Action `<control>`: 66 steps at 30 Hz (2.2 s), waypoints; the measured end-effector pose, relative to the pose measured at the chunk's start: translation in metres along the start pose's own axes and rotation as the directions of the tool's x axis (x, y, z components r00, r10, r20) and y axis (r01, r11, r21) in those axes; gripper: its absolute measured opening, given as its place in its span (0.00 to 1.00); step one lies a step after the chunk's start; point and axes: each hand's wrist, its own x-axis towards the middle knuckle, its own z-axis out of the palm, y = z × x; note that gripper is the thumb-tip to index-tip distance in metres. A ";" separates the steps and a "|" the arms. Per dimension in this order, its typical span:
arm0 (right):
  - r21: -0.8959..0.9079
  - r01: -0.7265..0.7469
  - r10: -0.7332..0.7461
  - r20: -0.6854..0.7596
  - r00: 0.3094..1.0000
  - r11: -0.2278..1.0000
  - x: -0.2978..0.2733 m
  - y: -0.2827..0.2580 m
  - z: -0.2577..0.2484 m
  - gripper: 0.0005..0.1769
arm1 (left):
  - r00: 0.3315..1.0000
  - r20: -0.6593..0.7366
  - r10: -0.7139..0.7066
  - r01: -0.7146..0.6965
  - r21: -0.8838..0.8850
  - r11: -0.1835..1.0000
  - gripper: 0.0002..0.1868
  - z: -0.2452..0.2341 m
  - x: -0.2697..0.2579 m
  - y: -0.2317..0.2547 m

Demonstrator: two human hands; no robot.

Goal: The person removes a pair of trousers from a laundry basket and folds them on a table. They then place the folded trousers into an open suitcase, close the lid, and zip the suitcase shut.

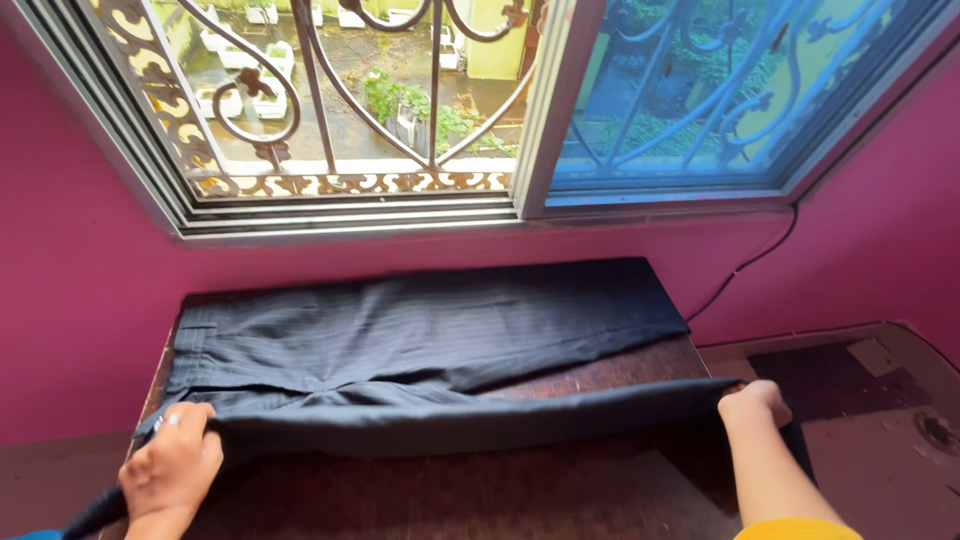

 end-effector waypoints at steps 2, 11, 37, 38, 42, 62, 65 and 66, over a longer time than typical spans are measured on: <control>-0.035 0.003 -0.001 0.066 0.998 0.999 -0.003 -0.002 0.033 0.14 | 0.998 0.021 -0.051 0.051 0.009 0.999 0.14 -0.004 0.035 0.010; -0.053 -0.135 0.145 0.358 0.923 0.989 0.002 0.024 0.176 0.06 | 0.995 0.018 -0.103 0.104 -0.121 0.987 0.12 0.063 0.178 0.026; -0.459 0.876 0.033 0.883 0.468 -0.150 -0.088 0.233 0.032 0.63 | 0.999 -0.012 -0.037 0.036 -0.047 0.998 0.37 0.221 0.002 0.040; -0.465 0.870 0.037 0.878 0.477 -0.165 -0.096 0.231 0.018 0.62 | 0.999 -0.008 -0.034 0.033 -0.050 0.998 0.37 0.213 -0.004 0.033; -0.481 0.851 -0.044 0.874 0.483 -0.210 -0.126 0.225 -0.042 0.56 | 0.698 0.704 0.127 -0.488 0.339 0.805 0.26 0.143 -0.015 0.010; -0.455 0.741 0.014 0.848 0.529 -0.494 -0.091 0.103 0.082 0.37 | 0.854 0.496 -0.156 0.026 0.259 0.966 0.42 0.134 -0.036 0.000; -0.204 0.940 -0.005 0.977 0.211 -0.275 -0.193 0.169 0.064 0.28 | 0.893 0.444 -0.078 0.026 0.124 0.992 0.35 0.121 -0.035 -0.003; -0.102 0.974 -0.045 0.994 0.095 -0.201 -0.231 0.192 0.055 0.25 | 0.931 0.356 -0.078 0.080 0.009 0.997 0.33 0.114 -0.036 -0.007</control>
